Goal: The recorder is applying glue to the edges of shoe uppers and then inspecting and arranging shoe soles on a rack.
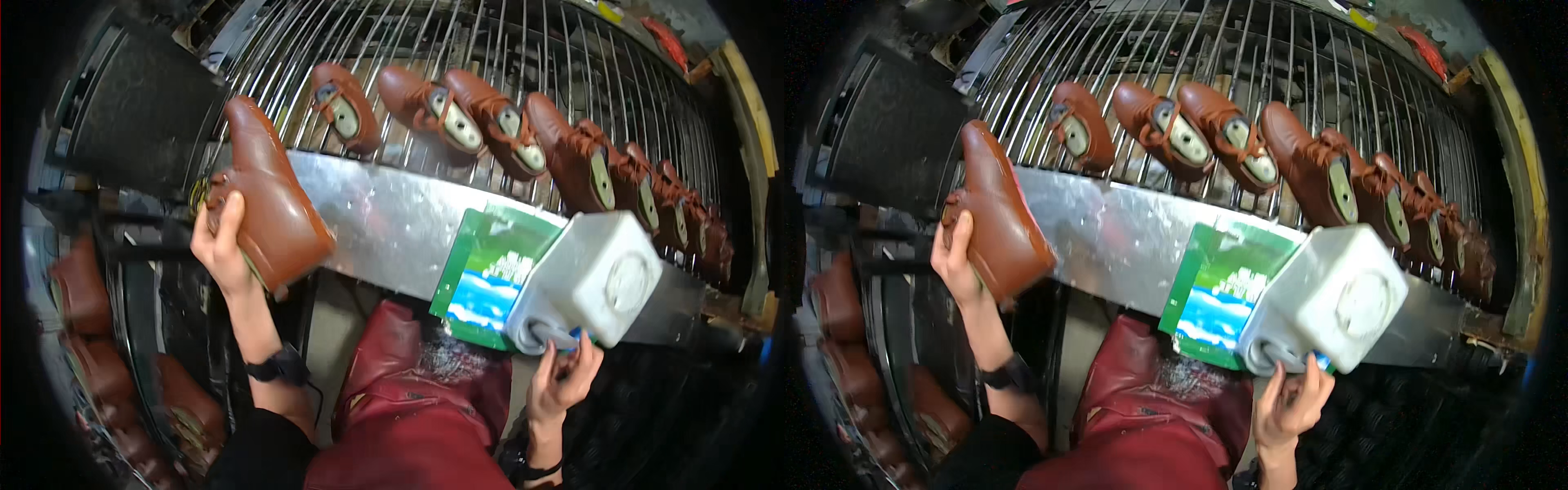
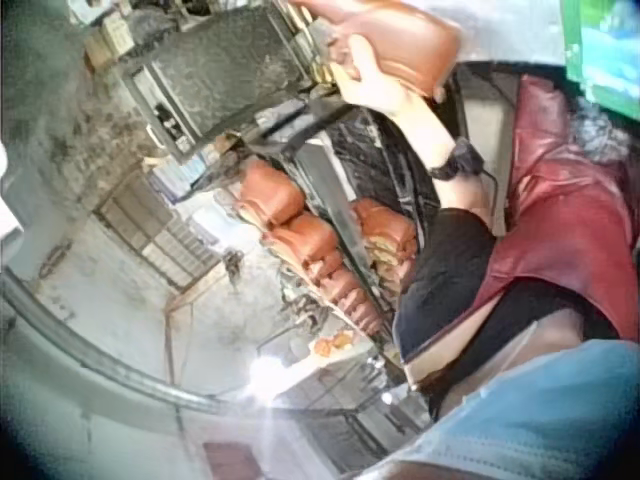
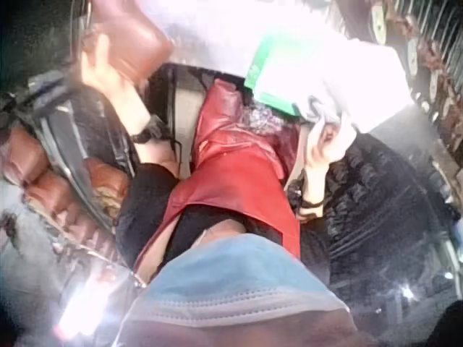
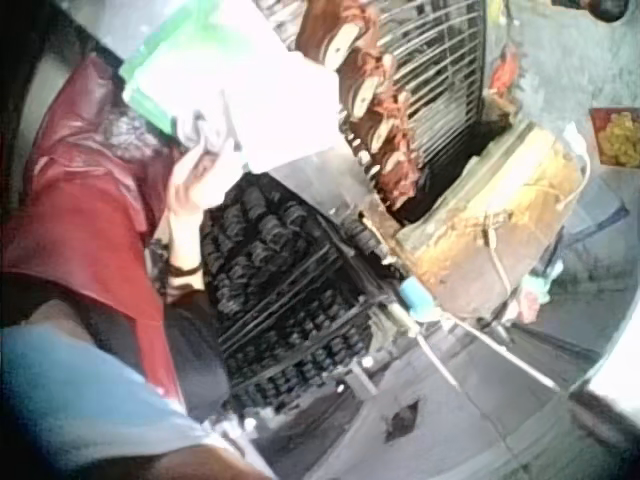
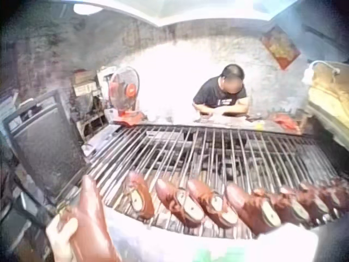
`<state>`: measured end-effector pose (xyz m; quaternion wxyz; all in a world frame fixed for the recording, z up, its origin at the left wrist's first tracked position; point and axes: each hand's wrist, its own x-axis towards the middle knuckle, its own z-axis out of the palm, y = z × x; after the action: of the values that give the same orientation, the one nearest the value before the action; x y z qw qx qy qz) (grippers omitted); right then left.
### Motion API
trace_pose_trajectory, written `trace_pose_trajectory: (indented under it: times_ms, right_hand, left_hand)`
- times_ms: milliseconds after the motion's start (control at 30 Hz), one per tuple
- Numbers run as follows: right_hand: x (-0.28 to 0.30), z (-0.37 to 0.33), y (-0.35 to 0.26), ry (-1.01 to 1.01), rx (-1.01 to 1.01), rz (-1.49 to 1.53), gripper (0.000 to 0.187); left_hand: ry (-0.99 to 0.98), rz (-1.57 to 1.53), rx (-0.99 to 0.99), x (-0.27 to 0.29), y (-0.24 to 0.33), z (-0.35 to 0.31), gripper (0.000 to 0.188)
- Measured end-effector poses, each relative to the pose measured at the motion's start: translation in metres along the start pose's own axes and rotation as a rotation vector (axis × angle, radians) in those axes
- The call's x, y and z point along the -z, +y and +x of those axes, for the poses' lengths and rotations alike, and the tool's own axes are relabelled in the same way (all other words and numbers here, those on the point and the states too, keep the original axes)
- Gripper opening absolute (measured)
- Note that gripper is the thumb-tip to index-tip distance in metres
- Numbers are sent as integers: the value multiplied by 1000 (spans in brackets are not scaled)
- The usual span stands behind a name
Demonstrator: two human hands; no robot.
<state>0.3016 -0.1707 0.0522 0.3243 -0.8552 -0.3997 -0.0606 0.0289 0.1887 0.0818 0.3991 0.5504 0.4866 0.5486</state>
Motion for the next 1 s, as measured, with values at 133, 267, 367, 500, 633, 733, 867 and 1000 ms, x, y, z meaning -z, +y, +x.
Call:
trace_pose_trajectory:
  times_ms: [133,267,367,500,633,733,867,1000]
  right_hand:
    - [27,33,-13,4,-122,-48,69]
    - [55,54,-24,-1,-336,70,45]
    - [91,7,-12,24,-558,40,26]
    - [145,-97,-6,108,-966,10,25]
    - [167,-254,-20,93,-1455,-183,30]
    - [171,-304,-31,291,-1955,328,26]
    - [159,-439,-42,457,-2087,551,32]
    - [170,-569,-30,680,-2133,762,32]
  left_hand:
    - [13,672,-91,-35,-59,169,42]
    - [-102,1335,31,-45,-119,311,64]
    - [-236,1382,-12,-65,-164,305,70]
    - [-668,924,-103,-55,-178,398,86]
    - [-498,972,-410,-184,-50,239,60]
    - [-838,424,-522,-258,51,90,26]
    - [-1806,300,-258,-287,179,-230,19]
    - [-2604,218,-506,-223,275,-527,19]
